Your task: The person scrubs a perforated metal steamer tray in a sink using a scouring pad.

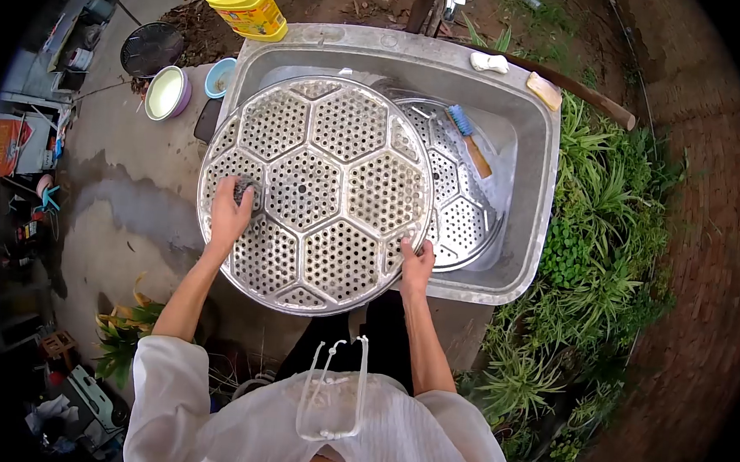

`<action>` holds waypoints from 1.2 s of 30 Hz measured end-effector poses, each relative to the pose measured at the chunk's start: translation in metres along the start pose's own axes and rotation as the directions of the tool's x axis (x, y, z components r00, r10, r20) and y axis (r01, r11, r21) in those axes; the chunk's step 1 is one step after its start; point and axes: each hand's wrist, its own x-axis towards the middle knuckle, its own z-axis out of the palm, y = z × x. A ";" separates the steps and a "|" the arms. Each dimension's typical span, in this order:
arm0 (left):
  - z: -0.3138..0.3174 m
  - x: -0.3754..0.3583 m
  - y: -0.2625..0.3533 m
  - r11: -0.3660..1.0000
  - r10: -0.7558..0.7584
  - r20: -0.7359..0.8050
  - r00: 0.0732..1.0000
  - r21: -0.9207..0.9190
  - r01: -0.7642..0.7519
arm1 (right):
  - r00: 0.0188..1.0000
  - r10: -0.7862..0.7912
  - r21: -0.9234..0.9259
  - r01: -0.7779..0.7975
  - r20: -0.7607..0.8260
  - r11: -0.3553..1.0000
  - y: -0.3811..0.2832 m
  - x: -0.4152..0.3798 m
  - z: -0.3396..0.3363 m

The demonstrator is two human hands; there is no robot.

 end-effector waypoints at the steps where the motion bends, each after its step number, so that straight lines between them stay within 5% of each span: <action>1: 0.012 -0.008 0.022 0.994 0.111 0.119 0.987 -0.022 -0.109 | 0.997 0.033 0.048 -0.036 0.064 0.998 -0.002 0.003 -0.002; 3: 0.039 -0.026 0.034 0.928 0.323 0.305 0.896 0.081 -0.362 | 0.988 0.072 0.056 -0.081 0.137 0.995 -0.013 0.015 -0.005; 6: 0.049 -0.025 0.030 0.946 0.291 0.304 0.907 0.048 -0.320 | 0.992 0.047 0.105 -0.060 0.121 0.993 -0.048 0.045 0.014; 9: 0.046 -0.022 0.043 0.959 0.233 0.342 0.910 0.073 -0.273 | 0.955 -0.028 -0.038 0.041 0.297 0.998 -0.069 0.086 0.027; 14: 0.042 -0.024 0.068 0.979 0.201 0.385 0.901 -0.054 -0.196 | 0.991 0.016 -0.088 -0.004 0.132 0.996 -0.065 0.087 0.004; 16: 0.066 -0.040 0.079 0.964 0.260 0.452 0.853 -0.078 -0.253 | 0.998 0.059 -0.071 -0.060 -0.021 0.996 -0.065 0.074 -0.023; 20: 0.095 -0.028 0.077 0.897 0.383 0.568 0.729 -0.042 -0.439 | 0.999 -0.039 -0.189 0.037 -0.004 0.981 -0.054 0.057 -0.047; 21: 0.105 -0.011 0.074 0.900 0.342 0.535 0.772 0.049 -0.433 | 0.997 -0.074 -0.300 0.063 -0.027 0.952 -0.070 0.043 -0.031; 23: 0.121 0.032 0.068 0.909 0.325 0.382 0.865 0.126 -0.397 | 0.994 -0.105 -0.239 0.105 0.012 0.965 -0.051 0.044 -0.019; 24: 0.135 0.051 0.064 0.947 0.188 0.300 0.935 0.196 -0.254 | 0.993 -0.119 -0.210 0.119 0.010 0.971 -0.042 0.042 -0.006; 27: 0.134 0.044 0.081 0.967 0.035 0.235 0.971 0.236 -0.092 | 0.991 -0.135 -0.133 0.131 -0.016 0.982 -0.032 0.033 0.000; 32: 0.114 -0.010 0.097 0.851 0.466 0.548 0.694 -0.063 -0.522 | 0.996 -0.075 -0.034 0.074 -0.056 0.997 -0.034 0.027 -0.002; 34: 0.132 0.050 0.077 0.893 0.363 0.386 0.848 0.117 -0.435 | 0.995 -0.079 -0.018 0.078 -0.055 0.997 -0.032 0.025 0.001; 36: 0.168 0.112 0.078 0.953 0.049 0.141 0.989 0.289 -0.088 | 0.994 -0.089 0.000 0.090 -0.070 0.996 -0.032 0.030 0.011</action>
